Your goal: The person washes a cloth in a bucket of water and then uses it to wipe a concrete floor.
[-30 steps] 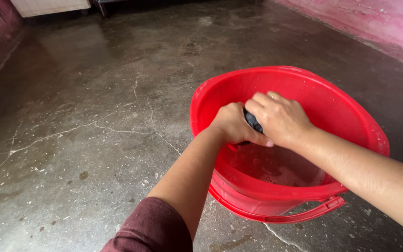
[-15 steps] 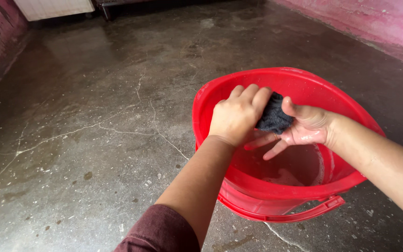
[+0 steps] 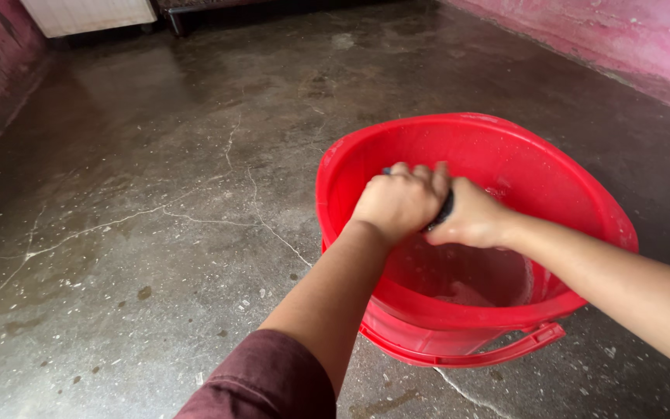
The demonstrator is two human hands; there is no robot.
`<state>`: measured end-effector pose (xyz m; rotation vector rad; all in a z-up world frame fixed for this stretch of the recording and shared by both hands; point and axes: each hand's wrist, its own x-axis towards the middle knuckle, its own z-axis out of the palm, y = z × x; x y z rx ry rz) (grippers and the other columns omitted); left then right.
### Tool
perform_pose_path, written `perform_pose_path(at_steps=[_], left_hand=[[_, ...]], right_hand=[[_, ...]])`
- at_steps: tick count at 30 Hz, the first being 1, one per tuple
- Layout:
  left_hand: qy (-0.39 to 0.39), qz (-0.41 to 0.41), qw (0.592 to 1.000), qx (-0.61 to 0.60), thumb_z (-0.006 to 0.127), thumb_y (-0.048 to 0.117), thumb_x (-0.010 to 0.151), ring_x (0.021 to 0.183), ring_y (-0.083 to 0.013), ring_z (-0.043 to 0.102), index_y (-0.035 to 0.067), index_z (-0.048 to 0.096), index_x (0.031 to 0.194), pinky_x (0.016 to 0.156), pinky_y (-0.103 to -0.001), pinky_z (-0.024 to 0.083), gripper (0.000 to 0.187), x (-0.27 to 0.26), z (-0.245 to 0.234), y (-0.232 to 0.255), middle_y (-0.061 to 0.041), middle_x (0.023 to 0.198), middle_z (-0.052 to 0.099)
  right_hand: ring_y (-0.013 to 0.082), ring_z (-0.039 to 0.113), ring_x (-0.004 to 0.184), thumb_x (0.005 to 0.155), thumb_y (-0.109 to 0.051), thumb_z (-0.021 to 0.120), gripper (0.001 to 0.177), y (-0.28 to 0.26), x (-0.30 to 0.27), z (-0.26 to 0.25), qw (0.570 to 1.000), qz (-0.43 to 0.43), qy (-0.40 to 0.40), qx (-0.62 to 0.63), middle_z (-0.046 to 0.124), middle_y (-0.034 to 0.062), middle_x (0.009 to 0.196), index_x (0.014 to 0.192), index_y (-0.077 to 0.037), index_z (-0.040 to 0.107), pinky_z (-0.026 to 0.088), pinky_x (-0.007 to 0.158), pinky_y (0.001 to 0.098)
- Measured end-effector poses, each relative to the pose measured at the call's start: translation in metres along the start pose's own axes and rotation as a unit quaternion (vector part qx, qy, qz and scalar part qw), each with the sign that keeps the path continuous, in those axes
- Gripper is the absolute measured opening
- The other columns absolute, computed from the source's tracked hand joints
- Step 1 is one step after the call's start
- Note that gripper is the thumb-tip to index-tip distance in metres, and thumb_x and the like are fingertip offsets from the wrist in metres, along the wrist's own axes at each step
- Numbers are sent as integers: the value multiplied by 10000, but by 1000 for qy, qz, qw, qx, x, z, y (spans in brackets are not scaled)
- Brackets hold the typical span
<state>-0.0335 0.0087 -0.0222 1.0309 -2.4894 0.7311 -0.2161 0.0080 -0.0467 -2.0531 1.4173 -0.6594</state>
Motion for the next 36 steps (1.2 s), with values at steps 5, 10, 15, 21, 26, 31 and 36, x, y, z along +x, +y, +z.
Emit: perform_pose_path(at_steps=[5, 10, 15, 21, 26, 31, 36], left_hand=[[-200, -141, 961, -126, 624, 159, 934, 1038, -279, 746, 103, 711, 1172, 827, -399, 611, 259, 5, -13, 0, -100, 1147, 757], [-309, -225, 901, -205, 736, 203, 798, 1104, -268, 709, 149, 746, 1128, 894, -407, 594, 334, 1, -42, -6, -91, 1175, 729], [-353, -227, 870, -259, 773, 180, 710, 1094, -264, 720, 130, 756, 1096, 910, -392, 595, 389, 0, -45, -11, -103, 1158, 745], [-308, -230, 882, -272, 771, 209, 721, 1087, -304, 712, 95, 769, 1052, 911, -410, 588, 349, -2, -39, -11, -151, 1130, 742], [-244, -247, 872, -346, 824, 193, 653, 1012, -311, 736, 75, 757, 1024, 858, -407, 604, 395, -2, -29, -9, -167, 1057, 762], [-278, -278, 677, -622, 942, 210, 489, 841, -244, 753, 40, 770, 889, 761, -377, 623, 467, -6, -20, -26, -113, 901, 775], [-255, -364, 728, -522, 846, 169, 572, 836, -290, 787, 28, 742, 911, 752, -426, 667, 382, -2, -26, -24, -159, 920, 789]], right_hand=[[379, 728, 896, 717, -202, 799, 471, -62, -10, 6, 978, 47, 68, -194, 748, 173, 932, 1164, -163, 657, 578, 754, 478], [355, 732, 919, 762, -222, 770, 341, -60, -3, 10, 958, -63, 73, -270, 766, 124, 970, 1090, -187, 683, 588, 769, 476], [335, 727, 895, 681, -205, 808, 351, -48, -6, 11, 948, -98, 60, -295, 764, 83, 942, 992, -147, 657, 579, 745, 472], [332, 723, 837, 627, -152, 826, 366, -42, -6, 3, 924, -186, 80, -324, 741, 82, 877, 935, -113, 631, 572, 713, 464], [310, 710, 765, 613, -145, 833, 364, -42, -11, -16, 879, -303, 131, -345, 692, 67, 801, 903, -111, 615, 566, 665, 435], [260, 695, 758, 761, -135, 822, 330, -51, -20, -24, 808, -401, 214, -375, 653, 32, 818, 1041, -148, 647, 566, 667, 393], [306, 677, 986, 684, -170, 769, 514, -55, -8, -11, 905, -292, 152, -271, 642, 87, 1029, 1170, -124, 607, 559, 797, 428]])
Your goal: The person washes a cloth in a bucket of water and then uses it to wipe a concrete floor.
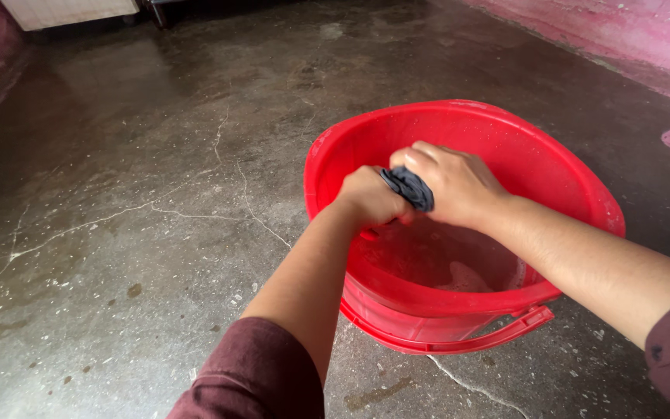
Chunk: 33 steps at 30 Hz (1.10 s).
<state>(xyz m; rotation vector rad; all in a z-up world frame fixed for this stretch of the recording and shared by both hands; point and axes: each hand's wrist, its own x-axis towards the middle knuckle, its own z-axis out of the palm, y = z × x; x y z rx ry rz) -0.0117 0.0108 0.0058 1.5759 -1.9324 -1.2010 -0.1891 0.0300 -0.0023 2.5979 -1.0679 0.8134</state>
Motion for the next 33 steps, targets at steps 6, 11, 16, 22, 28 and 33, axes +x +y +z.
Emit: perform_pose_path(at_steps=[6, 11, 16, 22, 28, 33], left_hand=[[178, 108, 934, 291, 804, 153, 676, 1050, -355, 702, 76, 633, 1106, 855, -461, 587, 470, -5, 13, 7, -176, 1147, 706], [201, 121, 944, 230, 731, 201, 796, 1021, -377, 715, 59, 651, 1114, 856, -473, 581, 357, -11, 16, 11, -198, 1110, 732], [135, 64, 988, 29, 770, 217, 722, 876, -277, 730, 45, 734, 960, 773, -394, 584, 296, -9, 0, 9, -157, 950, 756], [-64, 106, 983, -137, 775, 109, 589, 587, -162, 647, 29, 739, 705, 522, -324, 500, 145, 7, -1, -4, -74, 675, 711], [-143, 35, 970, -193, 763, 113, 611, 495, -141, 528, 103, 661, 692, 421, -303, 385, 131, 4, -9, -4, -25, 590, 588], [-153, 76, 965, -197, 789, 138, 620, 521, -144, 574, 93, 669, 735, 448, -307, 436, 173, 18, -5, -10, -30, 640, 634]], right_hand=[[277, 666, 1077, 809, -200, 728, 491, 27, 3, 10, 605, 412, -30, 681, 692, 63, 1239, 1270, -303, 596, 576, 820, 586], [147, 715, 779, 857, -230, 785, 200, -6, 27, 46, 691, 469, 205, 510, 768, 58, 847, 820, -49, 708, 557, 692, 309], [118, 514, 493, 797, -67, 721, 304, -5, 46, 37, 926, 257, 223, 165, 537, 72, 514, 564, -21, 531, 359, 454, 337], [123, 502, 520, 790, 1, 694, 253, 3, 37, 18, 958, 92, 199, 184, 546, 64, 595, 608, -16, 519, 368, 477, 314], [185, 469, 494, 765, 27, 713, 261, 0, 39, 11, 968, 73, 176, 163, 506, 94, 586, 599, 0, 514, 345, 478, 337], [194, 562, 546, 761, 3, 721, 206, 5, 40, 15, 971, 48, 168, 161, 561, 91, 644, 643, -14, 554, 417, 509, 326]])
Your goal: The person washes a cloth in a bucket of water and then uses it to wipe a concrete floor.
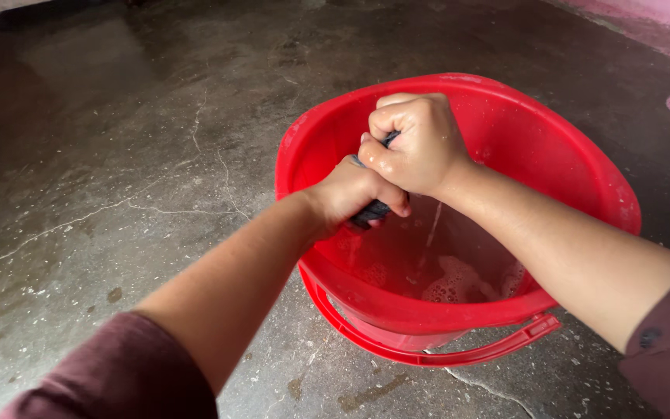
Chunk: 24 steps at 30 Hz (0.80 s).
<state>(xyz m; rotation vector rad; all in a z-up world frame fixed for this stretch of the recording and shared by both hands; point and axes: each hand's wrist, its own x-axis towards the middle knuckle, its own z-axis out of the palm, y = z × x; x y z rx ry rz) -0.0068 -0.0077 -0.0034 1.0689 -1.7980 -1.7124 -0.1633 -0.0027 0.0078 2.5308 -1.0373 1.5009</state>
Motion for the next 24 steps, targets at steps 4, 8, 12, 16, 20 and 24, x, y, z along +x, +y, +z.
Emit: perform_pose_path(at_steps=[4, 8, 12, 16, 20, 24], left_hand=[[215, 84, 957, 176, 784, 167, 668, 713, -257, 710, 55, 730, 858, 624, -391, 561, 227, -15, 20, 7, -100, 761, 733], [356, 158, 872, 295, 724, 182, 769, 908, -400, 704, 93, 685, 1044, 773, -499, 549, 292, -63, 33, 9, -153, 938, 730], [370, 397, 788, 289, 756, 134, 728, 1023, -418, 675, 46, 607, 1131, 878, -475, 553, 438, -111, 43, -13, -176, 1065, 688], [366, 410, 794, 259, 671, 39, 602, 937, -379, 654, 80, 649, 1073, 853, -440, 550, 473, -111, 52, -19, -120, 979, 692], [359, 424, 788, 265, 679, 57, 604, 921, -339, 660, 105, 665, 1067, 836, -412, 566, 466, -101, 56, -16, -89, 977, 688], [337, 430, 788, 283, 709, 99, 601, 925, -324, 647, 113, 666, 1102, 843, -413, 564, 504, -80, 68, -12, -80, 972, 665]], right_hand=[[218, 591, 614, 833, -53, 743, 200, -14, 6, -6, 1000, -12, 5, 6, 593, 100, 714, 708, -26, 589, 446, 571, 340], [230, 650, 750, 900, -137, 742, 175, -53, 3, -18, 999, 2, 29, 33, 639, 100, 827, 813, -34, 631, 505, 675, 354], [288, 682, 1071, 817, -389, 858, 448, -115, -33, -31, 997, -66, -28, 8, 605, 127, 1174, 1046, -68, 644, 570, 894, 403], [451, 584, 1285, 564, -535, 897, 1043, -134, -68, -66, 988, -56, -138, -36, 432, 207, 1486, 1413, -82, 494, 528, 1015, 494], [393, 645, 1167, 602, -341, 916, 1092, -115, -93, -80, 963, 6, -236, -132, 353, 268, 1593, 1547, -110, 419, 586, 880, 438], [330, 702, 1110, 549, -199, 840, 999, -84, -102, -100, 958, -33, -211, -191, 430, 190, 1539, 1474, -153, 466, 630, 768, 331]])
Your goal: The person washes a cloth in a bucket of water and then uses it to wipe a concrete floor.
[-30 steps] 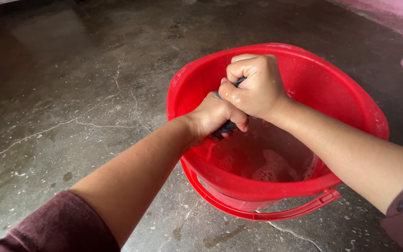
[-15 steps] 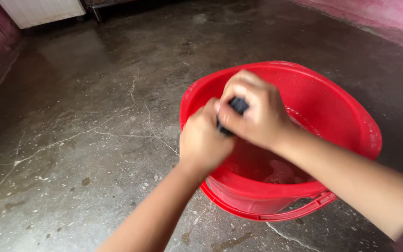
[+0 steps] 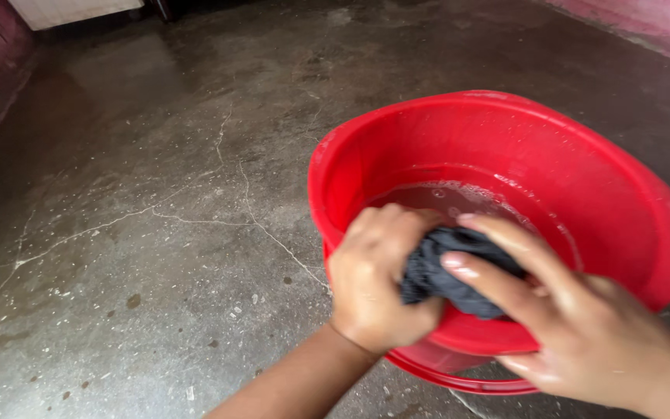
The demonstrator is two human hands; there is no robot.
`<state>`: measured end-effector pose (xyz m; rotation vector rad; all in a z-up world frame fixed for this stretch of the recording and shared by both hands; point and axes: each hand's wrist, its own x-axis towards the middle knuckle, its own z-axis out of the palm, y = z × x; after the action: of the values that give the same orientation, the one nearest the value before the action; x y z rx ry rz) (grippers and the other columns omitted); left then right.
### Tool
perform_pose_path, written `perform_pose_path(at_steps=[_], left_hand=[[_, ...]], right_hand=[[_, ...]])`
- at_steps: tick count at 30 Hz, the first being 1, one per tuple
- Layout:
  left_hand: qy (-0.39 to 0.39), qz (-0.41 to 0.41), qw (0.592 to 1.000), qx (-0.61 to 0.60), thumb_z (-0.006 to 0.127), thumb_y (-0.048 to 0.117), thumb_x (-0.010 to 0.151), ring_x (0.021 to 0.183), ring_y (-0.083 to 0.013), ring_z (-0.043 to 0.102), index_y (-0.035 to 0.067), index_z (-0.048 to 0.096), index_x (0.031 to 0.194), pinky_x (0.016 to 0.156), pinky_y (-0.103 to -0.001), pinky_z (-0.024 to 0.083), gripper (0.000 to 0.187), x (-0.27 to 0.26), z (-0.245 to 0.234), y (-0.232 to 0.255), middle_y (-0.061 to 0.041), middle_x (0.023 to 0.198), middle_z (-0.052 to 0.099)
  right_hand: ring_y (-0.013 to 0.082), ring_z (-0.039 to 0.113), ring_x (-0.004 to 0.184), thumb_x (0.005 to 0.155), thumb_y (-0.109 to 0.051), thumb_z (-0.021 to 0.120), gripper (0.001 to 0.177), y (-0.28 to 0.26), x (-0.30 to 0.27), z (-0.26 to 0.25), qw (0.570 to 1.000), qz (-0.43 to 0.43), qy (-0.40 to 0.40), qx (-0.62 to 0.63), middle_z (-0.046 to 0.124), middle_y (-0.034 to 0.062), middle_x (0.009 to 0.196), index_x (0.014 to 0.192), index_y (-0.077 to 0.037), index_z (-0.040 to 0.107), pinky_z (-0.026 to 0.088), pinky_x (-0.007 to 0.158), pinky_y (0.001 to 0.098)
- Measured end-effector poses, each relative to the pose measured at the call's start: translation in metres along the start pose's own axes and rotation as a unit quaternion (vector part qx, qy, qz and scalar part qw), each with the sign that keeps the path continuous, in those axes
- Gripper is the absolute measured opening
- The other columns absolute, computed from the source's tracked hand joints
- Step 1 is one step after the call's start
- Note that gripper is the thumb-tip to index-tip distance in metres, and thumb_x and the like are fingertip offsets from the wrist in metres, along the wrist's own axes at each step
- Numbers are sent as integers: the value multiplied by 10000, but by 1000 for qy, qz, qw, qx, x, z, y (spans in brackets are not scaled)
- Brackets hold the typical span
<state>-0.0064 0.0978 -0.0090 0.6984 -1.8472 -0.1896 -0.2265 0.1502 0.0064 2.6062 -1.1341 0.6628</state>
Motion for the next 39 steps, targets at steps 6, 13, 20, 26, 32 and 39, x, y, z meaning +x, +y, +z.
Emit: perform_pose_path(at_steps=[6, 13, 20, 26, 32, 39], left_hand=[[-7, -33, 999, 13, 753, 152, 594, 965, -302, 660, 157, 667, 1048, 829, -409, 567, 463, 33, 73, -9, -44, 989, 674], [-44, -32, 999, -3, 732, 146, 623, 1043, -312, 665, 177, 657, 1093, 873, -435, 567, 477, 94, 169, -54, -41, 1058, 699], [-61, -112, 990, 65, 745, 96, 659, 1165, -356, 596, 144, 571, 1205, 874, -520, 536, 575, 148, 263, -48, -110, 1229, 635], [-11, -158, 987, 32, 774, 82, 654, 1190, -412, 582, 104, 536, 1225, 931, -518, 519, 619, 117, 181, -30, -163, 1238, 636], [-128, -286, 949, 31, 870, 274, 708, 1021, -406, 706, 45, 318, 1268, 867, -469, 551, 819, 25, -59, -74, -243, 1063, 687], [-39, -543, 837, -58, 753, 435, 792, 767, -243, 691, 130, 429, 1209, 658, -480, 592, 611, -130, -260, -63, -165, 978, 706]], right_hand=[[302, 727, 1024, 511, -307, 878, 1001, 68, -20, 7, 993, 74, 53, -76, 582, 110, 1445, 1431, -197, 497, 613, 764, 367], [241, 759, 893, 529, -360, 938, 1080, 163, -24, 17, 959, 251, -16, -128, 596, 10, 1485, 1486, -275, 445, 636, 715, 374], [221, 780, 838, 669, -418, 915, 1206, 263, -31, 6, 886, 382, -156, -214, 683, 42, 1270, 1669, -264, 259, 631, 758, 377], [441, 563, 1254, 584, -381, 884, 1273, 258, -31, 4, 972, 165, 71, -150, 422, 319, 1516, 1621, -10, 245, 463, 1081, 512], [408, 354, 1468, 649, -372, 824, 1105, 105, 74, 25, 991, -5, 131, 12, 357, 244, 1565, 1565, -48, 299, 332, 1183, 530], [317, 452, 1410, 812, -369, 842, 941, -156, 209, 82, 912, -106, -227, 324, 431, 152, 1534, 1551, -116, 318, 394, 1119, 449]])
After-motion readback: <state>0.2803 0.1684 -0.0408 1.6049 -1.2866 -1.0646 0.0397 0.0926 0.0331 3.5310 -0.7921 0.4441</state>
